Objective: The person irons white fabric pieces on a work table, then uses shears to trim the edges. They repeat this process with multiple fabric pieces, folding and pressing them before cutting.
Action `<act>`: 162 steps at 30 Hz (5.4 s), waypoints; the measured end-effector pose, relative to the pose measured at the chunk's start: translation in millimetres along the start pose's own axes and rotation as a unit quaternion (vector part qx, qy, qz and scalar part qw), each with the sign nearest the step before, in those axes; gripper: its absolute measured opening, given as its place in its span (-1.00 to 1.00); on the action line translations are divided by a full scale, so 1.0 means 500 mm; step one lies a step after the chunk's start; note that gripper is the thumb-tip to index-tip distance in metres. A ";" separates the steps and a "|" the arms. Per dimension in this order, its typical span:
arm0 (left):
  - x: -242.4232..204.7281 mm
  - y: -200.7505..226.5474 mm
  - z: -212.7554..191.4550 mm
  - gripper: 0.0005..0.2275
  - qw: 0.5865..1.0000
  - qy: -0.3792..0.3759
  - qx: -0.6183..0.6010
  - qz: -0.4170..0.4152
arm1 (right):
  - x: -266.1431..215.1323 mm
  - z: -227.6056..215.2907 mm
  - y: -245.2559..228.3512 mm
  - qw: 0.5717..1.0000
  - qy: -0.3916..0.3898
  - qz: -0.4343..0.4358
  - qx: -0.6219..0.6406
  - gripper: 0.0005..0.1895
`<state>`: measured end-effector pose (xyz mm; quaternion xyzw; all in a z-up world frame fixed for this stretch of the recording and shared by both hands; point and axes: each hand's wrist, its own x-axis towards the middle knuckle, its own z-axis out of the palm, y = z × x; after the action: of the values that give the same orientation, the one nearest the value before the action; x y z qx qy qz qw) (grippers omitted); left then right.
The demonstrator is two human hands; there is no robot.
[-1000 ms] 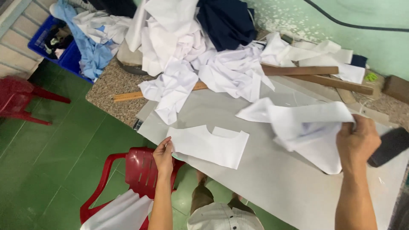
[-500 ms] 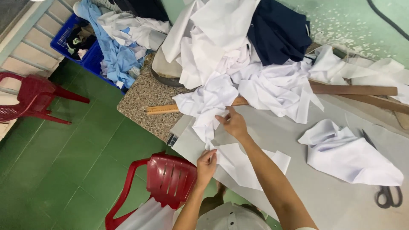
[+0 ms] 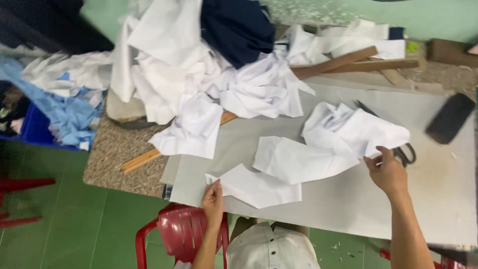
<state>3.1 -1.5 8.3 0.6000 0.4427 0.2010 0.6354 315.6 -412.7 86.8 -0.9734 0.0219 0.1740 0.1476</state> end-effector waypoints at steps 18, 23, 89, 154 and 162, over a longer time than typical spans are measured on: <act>0.048 0.287 0.209 -0.61 0.651 0.263 0.335 0.628 | -0.165 0.287 -0.243 0.908 0.097 -0.407 -0.002 -0.19; -0.086 0.201 0.294 -0.42 0.798 -0.009 0.454 0.397 | -0.089 0.373 -0.202 0.920 0.067 -0.383 0.041 -0.83; -0.695 -0.112 1.011 -0.20 0.550 -0.350 0.684 0.328 | 0.046 -0.217 1.034 0.862 0.373 -0.121 -0.321 -0.17; -0.181 -0.057 0.410 -0.35 0.760 -0.117 0.546 0.334 | -0.177 0.012 -0.059 0.971 -0.117 -0.193 -0.073 -0.43; -0.181 -0.044 0.419 -0.27 0.736 -0.159 0.603 0.263 | -0.152 -0.113 0.120 0.988 -0.123 -0.082 -0.032 -0.45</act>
<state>117.5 -199.7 -6.7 0.9732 0.1881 -0.0473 0.1236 257.7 -487.3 147.0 -0.9472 -0.0824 0.2805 0.1317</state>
